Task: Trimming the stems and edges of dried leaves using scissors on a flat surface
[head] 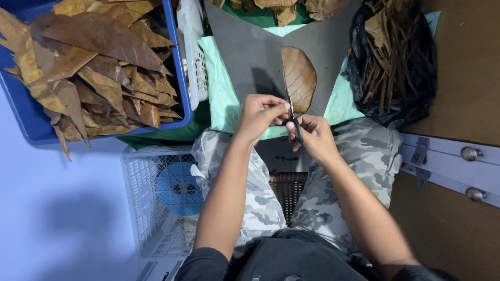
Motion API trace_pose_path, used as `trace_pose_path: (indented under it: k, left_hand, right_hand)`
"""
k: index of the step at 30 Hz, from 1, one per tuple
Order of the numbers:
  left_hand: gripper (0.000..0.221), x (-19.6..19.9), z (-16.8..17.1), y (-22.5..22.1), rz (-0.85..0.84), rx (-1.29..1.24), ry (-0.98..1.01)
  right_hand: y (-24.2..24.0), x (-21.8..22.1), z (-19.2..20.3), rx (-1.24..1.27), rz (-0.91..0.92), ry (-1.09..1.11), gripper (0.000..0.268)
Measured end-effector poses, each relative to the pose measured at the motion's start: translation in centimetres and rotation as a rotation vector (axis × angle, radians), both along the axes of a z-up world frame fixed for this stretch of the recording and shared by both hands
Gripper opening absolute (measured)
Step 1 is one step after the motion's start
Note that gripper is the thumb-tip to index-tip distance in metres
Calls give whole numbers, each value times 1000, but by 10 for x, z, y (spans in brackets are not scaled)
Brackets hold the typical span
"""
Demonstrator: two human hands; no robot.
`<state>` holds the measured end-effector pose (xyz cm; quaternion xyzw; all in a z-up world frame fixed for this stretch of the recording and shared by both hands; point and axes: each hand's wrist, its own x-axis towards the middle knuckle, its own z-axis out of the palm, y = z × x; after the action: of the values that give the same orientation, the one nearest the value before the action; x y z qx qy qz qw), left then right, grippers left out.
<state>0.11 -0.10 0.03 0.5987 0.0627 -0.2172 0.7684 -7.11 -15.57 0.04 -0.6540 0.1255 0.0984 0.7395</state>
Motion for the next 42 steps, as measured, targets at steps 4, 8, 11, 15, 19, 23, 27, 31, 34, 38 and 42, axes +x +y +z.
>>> trace_pose_path:
  k: [4, 8, 11, 15, 19, 23, 27, 31, 34, 38, 42]
  left_hand:
    - [14, 1, -5, 0, 1, -9, 6]
    - [13, 1, -3, 1, 8, -16, 9]
    - [13, 0, -7, 1, 14, -18, 8]
    - [15, 1, -11, 1, 28, -36, 23]
    - [16, 2, -6, -1, 33, -27, 2]
    - [23, 5, -1, -1, 102, -28, -21]
    - [20, 7, -1, -1, 125, -8, -56]
    - [20, 7, -10, -2, 124, -19, -49]
    - [19, 7, -10, -3, 113, -15, -42]
    - [17, 5, -9, -3, 56, -8, -20]
    - [19, 5, -3, -3, 19, -15, 15]
  right_hand:
    - [0, -1, -6, -6, -10, -24, 29]
    - [0, -2, -6, -9, -28, -30, 28]
    - [-1, -2, -9, -16, -31, -30, 28]
    - [-1, -2, -11, -18, -36, -15, 27]
    - [-1, 0, -6, -13, -55, -6, 28]
    - [0, 0, -4, -24, -48, 1, 28]
    - [2, 1, 3, -61, -39, 0, 26]
    - [2, 2, -3, -55, -33, 8, 26]
    - [3, 2, 1, -31, -45, 20, 26]
    - [2, 2, -2, 19, -57, 68, 29]
    - [3, 4, 4, 69, -90, 68, 32]
